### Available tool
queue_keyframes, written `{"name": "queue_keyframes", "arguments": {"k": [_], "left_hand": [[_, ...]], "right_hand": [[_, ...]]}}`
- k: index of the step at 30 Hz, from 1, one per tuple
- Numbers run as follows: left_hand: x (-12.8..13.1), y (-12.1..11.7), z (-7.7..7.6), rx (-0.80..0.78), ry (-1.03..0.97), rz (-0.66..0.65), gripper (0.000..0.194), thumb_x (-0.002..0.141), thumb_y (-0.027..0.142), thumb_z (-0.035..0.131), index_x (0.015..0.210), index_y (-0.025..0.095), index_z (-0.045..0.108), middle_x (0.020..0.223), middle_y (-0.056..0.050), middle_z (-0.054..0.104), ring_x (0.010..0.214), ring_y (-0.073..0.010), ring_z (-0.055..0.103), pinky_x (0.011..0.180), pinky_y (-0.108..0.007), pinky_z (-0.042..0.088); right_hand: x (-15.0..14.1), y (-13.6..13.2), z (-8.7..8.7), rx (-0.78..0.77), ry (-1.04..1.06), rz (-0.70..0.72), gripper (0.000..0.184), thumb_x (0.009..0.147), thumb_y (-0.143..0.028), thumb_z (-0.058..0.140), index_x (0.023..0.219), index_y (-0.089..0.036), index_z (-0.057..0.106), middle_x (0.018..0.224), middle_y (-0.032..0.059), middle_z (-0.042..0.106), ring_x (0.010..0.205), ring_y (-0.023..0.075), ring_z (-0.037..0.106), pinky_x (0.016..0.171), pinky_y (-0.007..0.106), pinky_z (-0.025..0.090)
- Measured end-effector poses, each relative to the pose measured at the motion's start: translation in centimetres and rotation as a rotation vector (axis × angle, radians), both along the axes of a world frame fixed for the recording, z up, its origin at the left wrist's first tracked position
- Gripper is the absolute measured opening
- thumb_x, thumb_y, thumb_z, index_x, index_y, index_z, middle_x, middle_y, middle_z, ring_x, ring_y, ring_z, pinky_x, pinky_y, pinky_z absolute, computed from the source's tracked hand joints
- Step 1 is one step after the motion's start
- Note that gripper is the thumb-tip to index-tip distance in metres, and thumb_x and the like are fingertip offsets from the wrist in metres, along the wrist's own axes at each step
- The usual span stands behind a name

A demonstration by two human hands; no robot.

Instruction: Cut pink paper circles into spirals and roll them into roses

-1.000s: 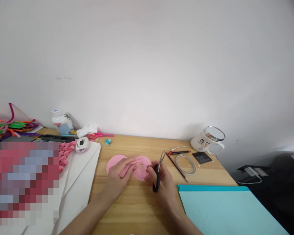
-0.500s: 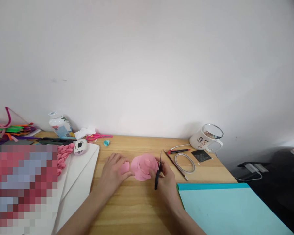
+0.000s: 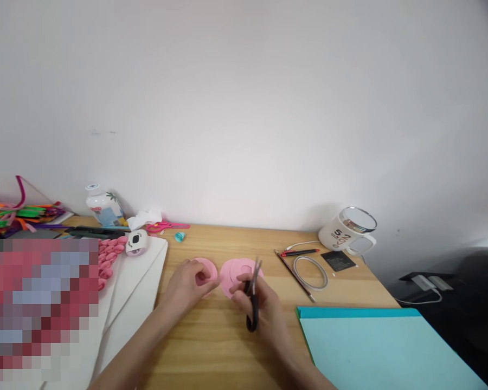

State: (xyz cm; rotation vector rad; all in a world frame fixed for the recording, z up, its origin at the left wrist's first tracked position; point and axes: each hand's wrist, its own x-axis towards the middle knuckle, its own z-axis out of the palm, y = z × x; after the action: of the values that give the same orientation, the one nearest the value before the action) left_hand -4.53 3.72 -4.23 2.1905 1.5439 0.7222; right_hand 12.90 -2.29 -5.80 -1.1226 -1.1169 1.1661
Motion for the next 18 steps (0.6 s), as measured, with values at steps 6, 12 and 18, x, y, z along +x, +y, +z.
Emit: {"name": "queue_keyframes", "arguments": {"k": [6,12,18], "left_hand": [[-0.34,0.23,0.39,-0.053,-0.015,-0.039,0.029,0.077,0.031,0.051,0.053,0.019,0.063,0.058,-0.002,0.062,0.056,-0.0161,0.052,0.054,-0.026,0.034],[-0.32,0.12,0.65,-0.132,-0.187,0.090,0.021,0.075,0.031,0.051,0.068,0.019,0.068,0.068,-0.002,0.069,0.062,-0.0187,0.059,0.059,-0.028,0.039],[-0.61,0.72,0.39,-0.326,-0.585,0.238,0.019,0.053,0.033,0.071,0.060,0.017,0.063,0.058,-0.003,0.068,0.056,-0.0187,0.062,0.052,-0.026,0.043]], "right_hand": [[0.05,0.41,-0.51,-0.012,-0.072,-0.048,0.030,0.070,-0.037,0.067,0.092,-0.020,0.058,0.082,0.0048,0.065,0.075,0.0206,0.063,0.068,0.031,0.049],[0.53,0.61,-0.38,-0.004,-0.019,-0.111,0.031,0.071,-0.039,0.068,0.091,-0.019,0.057,0.080,0.0046,0.065,0.074,0.0204,0.061,0.070,0.031,0.048],[-0.05,0.36,-0.36,-0.020,0.011,-0.032,0.027,0.071,-0.040,0.068,0.084,-0.019,0.057,0.061,-0.0038,0.053,0.050,0.0114,0.048,0.047,0.022,0.038]]}}
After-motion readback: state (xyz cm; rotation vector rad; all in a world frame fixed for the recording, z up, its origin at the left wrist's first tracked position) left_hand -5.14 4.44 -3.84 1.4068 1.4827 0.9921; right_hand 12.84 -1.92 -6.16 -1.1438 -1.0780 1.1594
